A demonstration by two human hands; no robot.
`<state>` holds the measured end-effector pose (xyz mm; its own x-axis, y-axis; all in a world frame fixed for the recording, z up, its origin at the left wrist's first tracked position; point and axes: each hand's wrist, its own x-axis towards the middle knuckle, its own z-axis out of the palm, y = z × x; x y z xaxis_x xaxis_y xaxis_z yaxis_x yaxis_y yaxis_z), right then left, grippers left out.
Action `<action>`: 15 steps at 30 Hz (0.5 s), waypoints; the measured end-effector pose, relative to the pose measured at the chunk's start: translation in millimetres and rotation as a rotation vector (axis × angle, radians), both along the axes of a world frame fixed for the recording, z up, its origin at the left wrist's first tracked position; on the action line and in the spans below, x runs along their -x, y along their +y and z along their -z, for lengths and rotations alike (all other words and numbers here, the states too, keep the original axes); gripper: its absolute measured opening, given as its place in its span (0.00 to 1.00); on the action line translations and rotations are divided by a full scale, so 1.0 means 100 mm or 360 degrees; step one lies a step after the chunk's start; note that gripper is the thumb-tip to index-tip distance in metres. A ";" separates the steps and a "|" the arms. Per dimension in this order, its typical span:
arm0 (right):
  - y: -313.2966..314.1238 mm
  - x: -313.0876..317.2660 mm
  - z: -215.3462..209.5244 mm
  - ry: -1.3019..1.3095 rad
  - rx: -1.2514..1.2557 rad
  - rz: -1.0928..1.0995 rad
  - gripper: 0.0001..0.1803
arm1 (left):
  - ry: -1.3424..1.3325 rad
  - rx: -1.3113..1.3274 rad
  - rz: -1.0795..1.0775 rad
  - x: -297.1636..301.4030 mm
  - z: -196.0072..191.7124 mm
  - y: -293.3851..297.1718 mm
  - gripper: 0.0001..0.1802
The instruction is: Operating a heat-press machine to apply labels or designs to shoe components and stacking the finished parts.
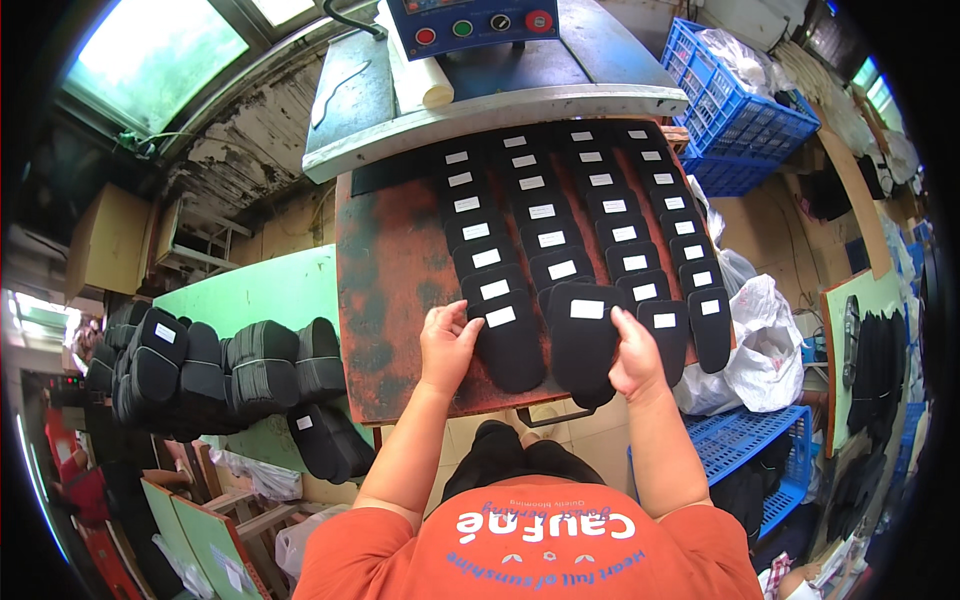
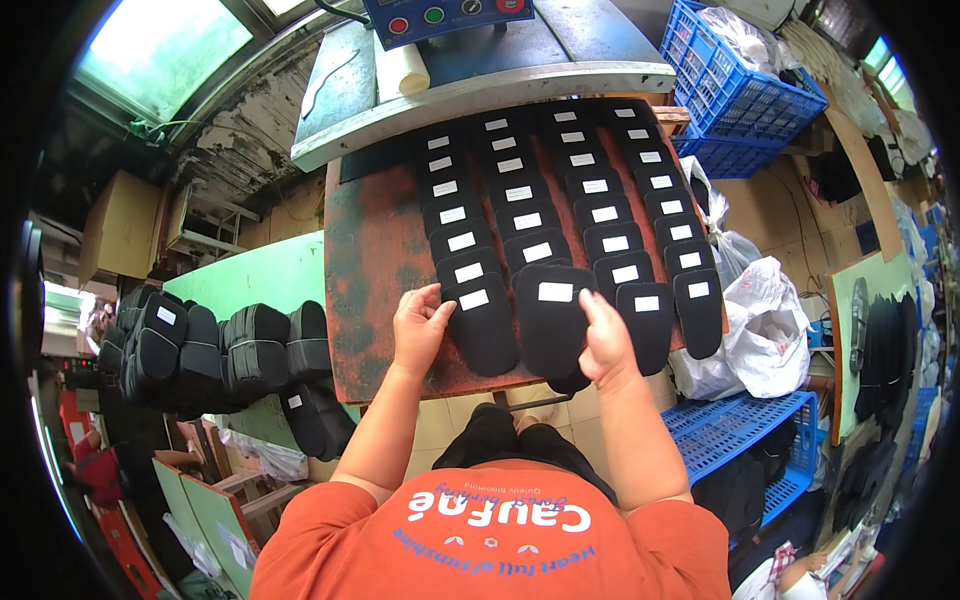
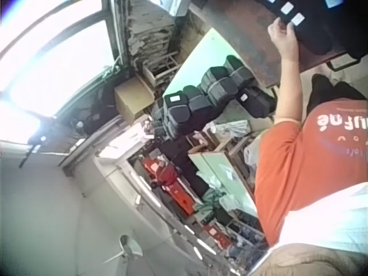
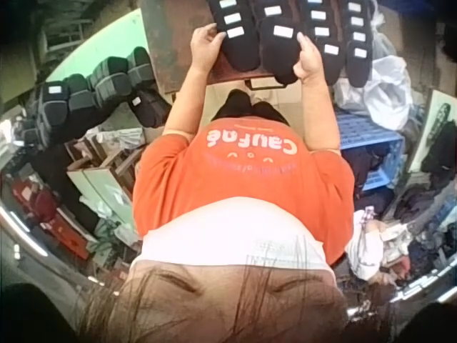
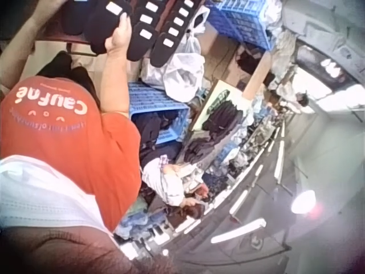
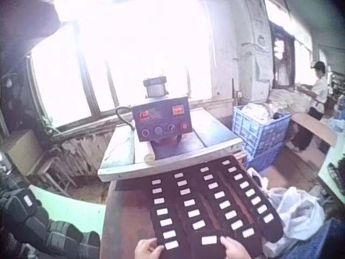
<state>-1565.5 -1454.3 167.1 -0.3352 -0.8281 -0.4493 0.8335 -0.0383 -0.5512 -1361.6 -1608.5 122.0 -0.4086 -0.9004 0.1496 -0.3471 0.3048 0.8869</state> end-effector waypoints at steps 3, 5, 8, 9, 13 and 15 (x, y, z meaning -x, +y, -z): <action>0.04 -0.25 0.17 0.0135 -0.0191 -0.0015 0.15 | 0.0120 0.0363 0.0268 0.06 -0.14 0.13 0.18; 0.04 -0.43 0.06 0.0146 -0.0164 -0.0197 0.17 | 0.0397 -0.0947 0.0357 0.09 -0.39 0.38 0.16; 0.05 -0.55 -0.07 0.0309 -0.0332 -0.0383 0.19 | 0.0256 -0.0860 0.0272 -0.05 -0.24 0.39 0.15; 0.05 -0.56 -0.17 0.0375 -0.0421 -0.0515 0.19 | 0.0276 -0.0929 0.0180 -0.07 -0.23 0.39 0.15; 0.08 -0.73 -0.10 0.1246 -0.0345 -0.0473 0.26 | -0.0048 -0.0399 0.0026 -0.16 0.14 0.34 0.15; 0.16 -0.74 -0.03 0.1466 -0.0385 -0.0556 0.28 | -0.0142 -0.0248 0.0026 -0.12 0.18 0.34 0.13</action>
<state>-1491.5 -1438.4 169.8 -0.3923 -0.8670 -0.3071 0.0235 0.3243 -0.9457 -1349.2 -1574.4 104.2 -0.4288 -0.9030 -0.0287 -0.4224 0.1723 0.8899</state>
